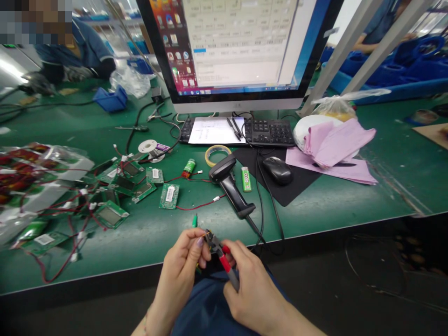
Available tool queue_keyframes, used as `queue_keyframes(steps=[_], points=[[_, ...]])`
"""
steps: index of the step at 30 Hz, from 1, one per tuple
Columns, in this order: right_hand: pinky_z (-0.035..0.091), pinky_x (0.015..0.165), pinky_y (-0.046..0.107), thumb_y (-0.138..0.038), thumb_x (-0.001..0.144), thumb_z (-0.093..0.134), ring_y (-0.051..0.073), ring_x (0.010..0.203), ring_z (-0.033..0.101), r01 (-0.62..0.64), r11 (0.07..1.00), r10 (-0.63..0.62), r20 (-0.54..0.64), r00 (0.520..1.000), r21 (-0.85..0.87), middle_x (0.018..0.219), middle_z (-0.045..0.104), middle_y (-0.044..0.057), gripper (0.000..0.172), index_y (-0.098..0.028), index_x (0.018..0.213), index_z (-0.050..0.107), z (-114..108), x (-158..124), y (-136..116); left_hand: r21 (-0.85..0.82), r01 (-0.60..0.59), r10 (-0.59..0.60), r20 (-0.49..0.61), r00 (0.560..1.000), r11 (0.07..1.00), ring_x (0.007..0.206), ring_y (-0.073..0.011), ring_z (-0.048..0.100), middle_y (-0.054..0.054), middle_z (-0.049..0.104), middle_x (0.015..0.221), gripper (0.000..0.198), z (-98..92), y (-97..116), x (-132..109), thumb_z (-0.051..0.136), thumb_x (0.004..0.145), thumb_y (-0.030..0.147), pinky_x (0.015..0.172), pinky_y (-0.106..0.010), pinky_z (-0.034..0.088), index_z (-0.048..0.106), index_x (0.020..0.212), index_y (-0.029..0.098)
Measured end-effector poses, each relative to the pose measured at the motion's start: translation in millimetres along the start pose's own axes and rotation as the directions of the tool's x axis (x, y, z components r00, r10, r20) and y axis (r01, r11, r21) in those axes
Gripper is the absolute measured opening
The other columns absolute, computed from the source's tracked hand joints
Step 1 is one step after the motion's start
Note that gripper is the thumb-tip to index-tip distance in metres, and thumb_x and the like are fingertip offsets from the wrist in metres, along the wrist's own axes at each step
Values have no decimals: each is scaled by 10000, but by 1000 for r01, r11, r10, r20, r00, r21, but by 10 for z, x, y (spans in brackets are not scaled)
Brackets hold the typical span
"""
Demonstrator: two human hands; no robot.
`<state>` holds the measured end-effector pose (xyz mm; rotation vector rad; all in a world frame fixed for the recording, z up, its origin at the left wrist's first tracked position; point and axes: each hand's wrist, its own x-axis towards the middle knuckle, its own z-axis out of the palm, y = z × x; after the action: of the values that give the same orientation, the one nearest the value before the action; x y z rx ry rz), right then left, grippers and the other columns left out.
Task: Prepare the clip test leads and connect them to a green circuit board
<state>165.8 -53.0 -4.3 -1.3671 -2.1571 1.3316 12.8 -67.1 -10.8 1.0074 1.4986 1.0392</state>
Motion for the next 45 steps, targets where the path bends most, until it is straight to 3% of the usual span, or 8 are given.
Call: queue_keyframes(steps=[13,19,21,24,28,32,41,45], points=[[414,789,296,-15,606,417,184,878,520,-55,998,55,-27,998,-1,801,495,13,338,-207,883,448,3,21,38,253,0,-12,44,999,967,542,-107,489,39,535,613,225,-18,3,35,318,892,379,555,-240,360,483,859,229],[383,647,263,-110,605,431,147,674,461,-194,954,198,3,980,229,701,490,-8,196,-200,778,450,132,-15,-69,391,12,-47,80,996,920,534,-115,432,42,465,591,255,36,95,-27,268,901,352,539,-262,274,435,756,227],[371,615,248,-150,590,442,134,640,429,-235,869,240,45,970,435,664,461,-20,170,-196,752,465,162,-7,-157,303,27,-41,41,998,953,510,-104,410,55,420,551,292,84,102,-28,255,902,370,524,-254,266,409,702,225],[353,581,227,-182,541,465,123,631,396,-284,612,290,124,949,738,656,427,-24,170,-193,709,484,186,51,-316,180,40,-25,-85,996,983,476,-91,351,66,356,510,352,151,82,49,296,886,421,494,-251,245,375,613,214],[338,569,216,-178,496,458,108,605,362,-309,348,347,184,919,885,654,418,-27,217,-189,710,492,232,193,-474,-22,12,-18,-289,957,1000,474,-81,291,71,321,500,391,187,84,253,399,846,456,471,-236,243,347,554,202],[271,503,199,-163,456,474,95,587,317,-261,224,301,188,935,939,643,395,-34,201,-191,653,443,282,342,-535,-188,-27,-55,-415,908,982,457,-74,227,81,268,489,392,150,142,412,454,824,439,427,-218,218,319,543,201],[279,515,206,-186,405,460,97,583,274,-181,124,296,138,945,976,628,336,-33,231,-200,623,384,379,421,-594,-275,-85,-51,-452,891,958,448,-58,223,86,261,483,389,83,61,469,486,817,385,410,-188,210,309,529,192],[293,506,225,-225,414,439,100,544,258,-70,-10,380,68,922,998,632,270,-39,256,-215,652,346,405,463,-601,-473,-215,-110,-569,815,855,391,-55,205,105,255,432,333,63,148,555,482,820,316,377,-188,197,307,559,205]])
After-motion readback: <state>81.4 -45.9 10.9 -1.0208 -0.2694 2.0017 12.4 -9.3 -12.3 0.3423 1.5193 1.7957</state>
